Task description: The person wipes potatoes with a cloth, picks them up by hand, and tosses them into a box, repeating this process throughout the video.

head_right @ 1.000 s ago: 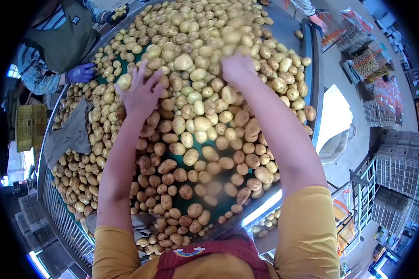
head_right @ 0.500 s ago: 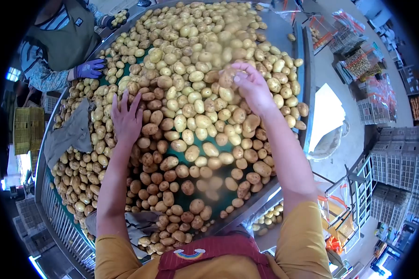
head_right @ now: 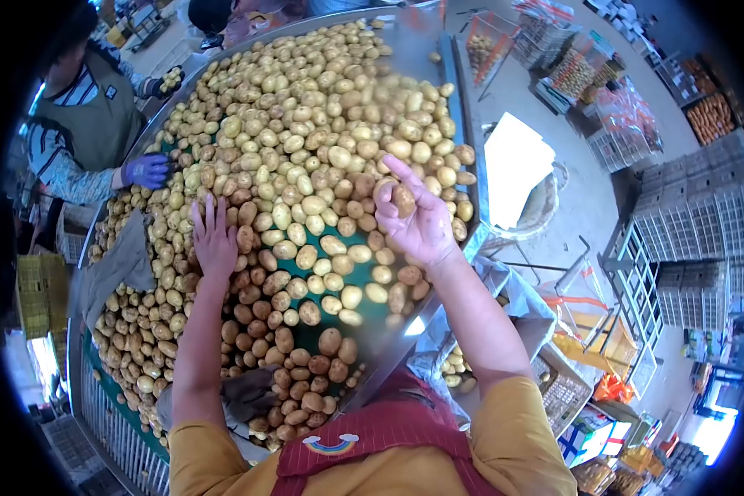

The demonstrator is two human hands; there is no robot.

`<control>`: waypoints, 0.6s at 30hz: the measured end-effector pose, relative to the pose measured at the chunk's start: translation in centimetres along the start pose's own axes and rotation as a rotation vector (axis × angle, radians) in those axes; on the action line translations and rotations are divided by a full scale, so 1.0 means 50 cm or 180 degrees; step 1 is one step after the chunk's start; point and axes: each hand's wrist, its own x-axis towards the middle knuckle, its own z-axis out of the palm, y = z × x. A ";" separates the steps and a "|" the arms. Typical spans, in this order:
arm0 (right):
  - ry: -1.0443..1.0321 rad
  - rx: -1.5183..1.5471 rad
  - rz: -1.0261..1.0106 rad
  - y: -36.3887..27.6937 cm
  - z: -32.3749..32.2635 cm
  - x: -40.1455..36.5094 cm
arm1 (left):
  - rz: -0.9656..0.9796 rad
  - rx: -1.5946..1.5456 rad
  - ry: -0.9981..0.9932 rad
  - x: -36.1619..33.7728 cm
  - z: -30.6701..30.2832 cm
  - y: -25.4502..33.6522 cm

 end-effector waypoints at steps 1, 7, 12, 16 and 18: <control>0.0041 -0.0017 -0.0057 0.001 0.006 -0.020 | 0.0041 0.0081 -0.0110 -0.007 0.000 0.008; 0.1474 -0.0673 -0.0352 -0.045 -0.003 -0.230 | 0.0019 -0.0334 0.0129 -0.047 0.016 0.021; 0.3964 -0.3831 0.0155 -0.136 -0.106 -0.687 | -0.0242 -0.0669 -0.0417 -0.108 -0.046 0.036; 0.4794 -0.7355 0.1796 -0.139 -0.122 -1.065 | -0.0415 -0.0691 -0.0570 -0.105 -0.082 0.074; 0.4934 -0.7906 0.1832 -0.139 -0.121 -1.098 | -0.0141 -0.1011 -0.0393 -0.093 -0.110 0.104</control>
